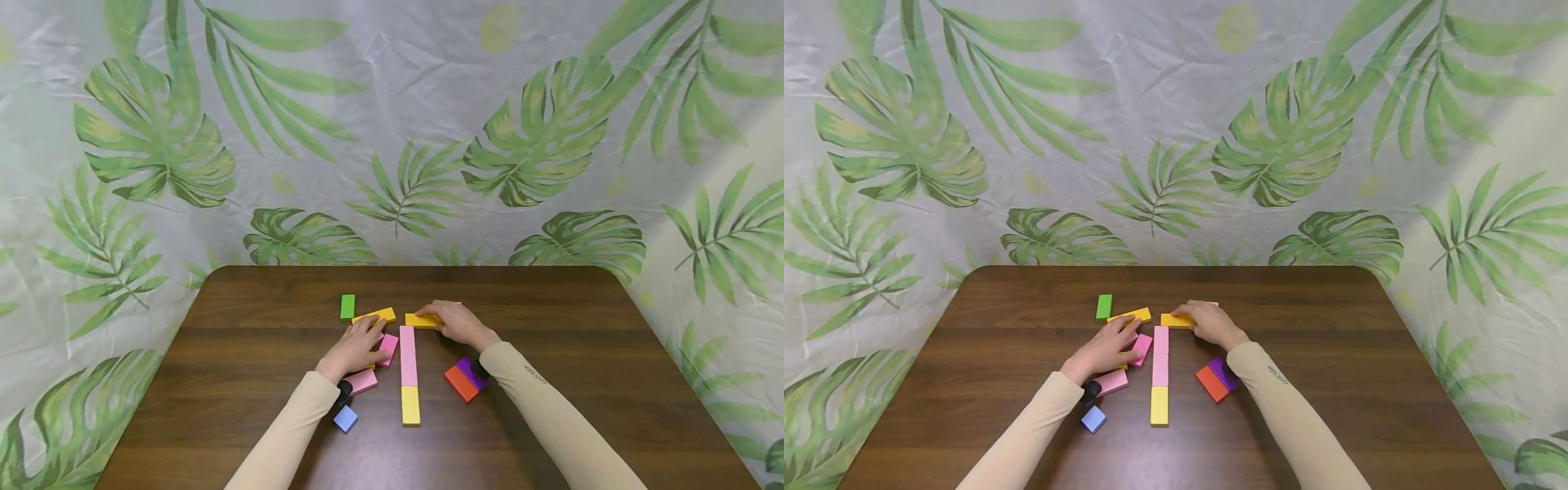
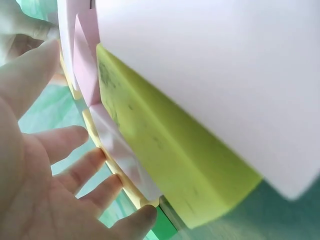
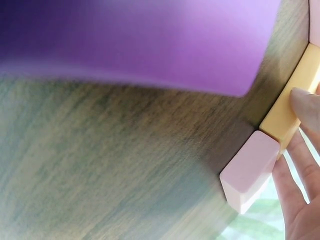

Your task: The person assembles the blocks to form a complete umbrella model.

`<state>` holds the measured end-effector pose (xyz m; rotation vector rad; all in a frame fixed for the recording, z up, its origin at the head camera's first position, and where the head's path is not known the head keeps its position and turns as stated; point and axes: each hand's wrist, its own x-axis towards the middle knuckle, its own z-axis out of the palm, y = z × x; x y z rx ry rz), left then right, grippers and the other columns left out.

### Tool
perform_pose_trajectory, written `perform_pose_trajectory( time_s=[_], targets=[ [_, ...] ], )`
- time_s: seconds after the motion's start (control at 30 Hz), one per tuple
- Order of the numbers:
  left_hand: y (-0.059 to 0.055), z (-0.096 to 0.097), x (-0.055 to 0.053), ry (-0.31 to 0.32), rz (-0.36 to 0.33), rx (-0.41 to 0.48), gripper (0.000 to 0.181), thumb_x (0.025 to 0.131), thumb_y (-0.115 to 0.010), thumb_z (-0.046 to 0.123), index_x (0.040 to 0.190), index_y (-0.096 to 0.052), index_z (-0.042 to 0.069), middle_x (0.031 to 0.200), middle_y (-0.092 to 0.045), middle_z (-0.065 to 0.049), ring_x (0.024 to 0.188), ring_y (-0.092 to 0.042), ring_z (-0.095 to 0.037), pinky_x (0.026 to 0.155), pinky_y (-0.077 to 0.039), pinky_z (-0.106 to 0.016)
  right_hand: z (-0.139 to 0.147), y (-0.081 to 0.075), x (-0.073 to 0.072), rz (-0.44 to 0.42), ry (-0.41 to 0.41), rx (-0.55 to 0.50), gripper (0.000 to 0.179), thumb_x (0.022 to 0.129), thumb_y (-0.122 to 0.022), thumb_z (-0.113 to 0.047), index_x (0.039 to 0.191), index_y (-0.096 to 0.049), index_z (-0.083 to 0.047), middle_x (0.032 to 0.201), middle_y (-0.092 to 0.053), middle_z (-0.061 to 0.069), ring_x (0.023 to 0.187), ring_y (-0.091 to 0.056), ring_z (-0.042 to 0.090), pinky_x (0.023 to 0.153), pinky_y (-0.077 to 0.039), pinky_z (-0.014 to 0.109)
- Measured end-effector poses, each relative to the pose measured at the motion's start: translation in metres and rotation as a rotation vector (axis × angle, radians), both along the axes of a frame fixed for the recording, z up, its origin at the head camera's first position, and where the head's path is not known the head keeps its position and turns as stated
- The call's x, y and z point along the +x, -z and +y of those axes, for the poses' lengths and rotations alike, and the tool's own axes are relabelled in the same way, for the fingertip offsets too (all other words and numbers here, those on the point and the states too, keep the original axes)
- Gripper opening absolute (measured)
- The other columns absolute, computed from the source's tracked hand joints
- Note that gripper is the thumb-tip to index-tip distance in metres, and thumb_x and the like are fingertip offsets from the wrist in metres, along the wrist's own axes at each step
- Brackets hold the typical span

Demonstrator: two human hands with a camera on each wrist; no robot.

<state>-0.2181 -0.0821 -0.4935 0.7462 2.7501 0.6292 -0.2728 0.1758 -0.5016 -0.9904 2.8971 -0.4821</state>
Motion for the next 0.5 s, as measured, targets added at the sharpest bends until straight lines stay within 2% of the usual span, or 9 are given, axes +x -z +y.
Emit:
perform_pose_trajectory(
  time_s=[0.3, 0.5],
  targets=[
    [0.0, 0.008, -0.003, -0.008, -0.006, -0.047, 0.069, 0.092, -0.062, 0.039, 0.147, -0.037, 0.005, 0.148, -0.033, -0.016, 0.137, -0.028, -0.036, 0.11, -0.016, -0.056, 0.0, 0.0, 0.001, 0.002, 0.002, -0.01, 0.047, 0.081, -0.061, 0.01, 0.12, -0.066, -0.014, 0.112, -0.064, 0.006, 0.105, -0.059, 0.025, 0.094, -0.044, 0.049],
    [-0.001, 0.012, -0.005, 0.002, 0.014, -0.042, 0.067, 0.092, -0.061, 0.04, 0.144, -0.042, 0.004, 0.143, -0.037, -0.016, 0.133, -0.032, -0.037, 0.11, -0.017, -0.056, 0.0, -0.001, 0.001, -0.003, 0.003, -0.013, 0.046, 0.081, -0.06, 0.01, 0.121, -0.066, -0.014, 0.112, -0.063, 0.007, 0.106, -0.059, 0.025, 0.094, -0.044, 0.049]
  ],
)
